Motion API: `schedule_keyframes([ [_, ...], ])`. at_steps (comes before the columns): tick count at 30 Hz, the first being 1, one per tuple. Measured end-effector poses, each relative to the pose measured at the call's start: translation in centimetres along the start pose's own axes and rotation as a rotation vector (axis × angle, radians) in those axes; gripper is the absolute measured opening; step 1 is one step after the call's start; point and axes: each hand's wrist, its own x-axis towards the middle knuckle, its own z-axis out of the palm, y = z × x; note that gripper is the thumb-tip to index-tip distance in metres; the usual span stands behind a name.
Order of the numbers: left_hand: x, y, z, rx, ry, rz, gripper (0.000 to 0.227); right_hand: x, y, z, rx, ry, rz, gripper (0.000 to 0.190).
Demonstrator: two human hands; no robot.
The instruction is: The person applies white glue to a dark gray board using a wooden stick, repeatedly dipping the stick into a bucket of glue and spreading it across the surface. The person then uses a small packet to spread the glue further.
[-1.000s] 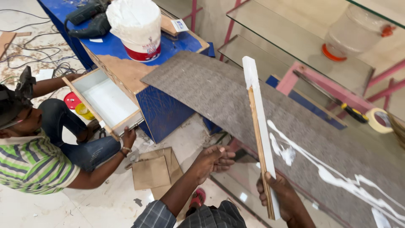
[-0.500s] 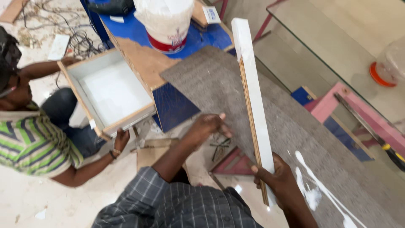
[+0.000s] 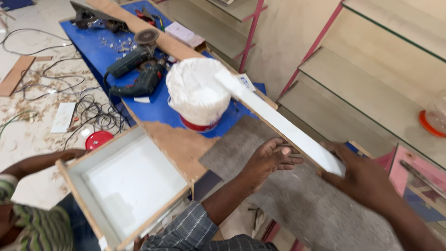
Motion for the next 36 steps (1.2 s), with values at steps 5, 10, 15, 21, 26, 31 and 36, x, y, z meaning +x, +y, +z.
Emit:
schedule_keyframes([
  [5,5.0,4.5,-4.2,-0.178,0.05,0.074,0.07,8.8,-9.3,-9.1,-0.538,0.108,-0.116,0.053],
  [10,7.0,6.7,-8.4,-0.364,0.116,0.128,0.074,18.0,-17.8,-11.4,-0.756,0.398,-0.53,0.023],
  [15,6.0,6.3,-11.1,-0.358,0.128,0.111,0.074,24.2,-25.1,-6.5,-0.845,0.234,-0.593,0.015],
  [21,4.6,4.7,-11.8,-0.356,0.192,0.009,0.078,21.6,-18.0,-6.5,-0.458,0.048,-0.243,0.032],
  [26,4.5,3.4,-10.2,-0.309,0.139,-0.012,0.077,12.4,-8.8,-3.0,-0.061,-0.028,0.191,0.062],
  [31,3.5,0.4,-7.8,-0.176,0.337,-0.052,0.056,6.5,-4.5,8.1,0.668,0.135,0.029,0.057],
  [36,0.6,-2.0,-9.5,-0.196,0.343,0.045,0.038,5.3,-3.2,14.7,1.392,-0.359,0.215,0.057],
])
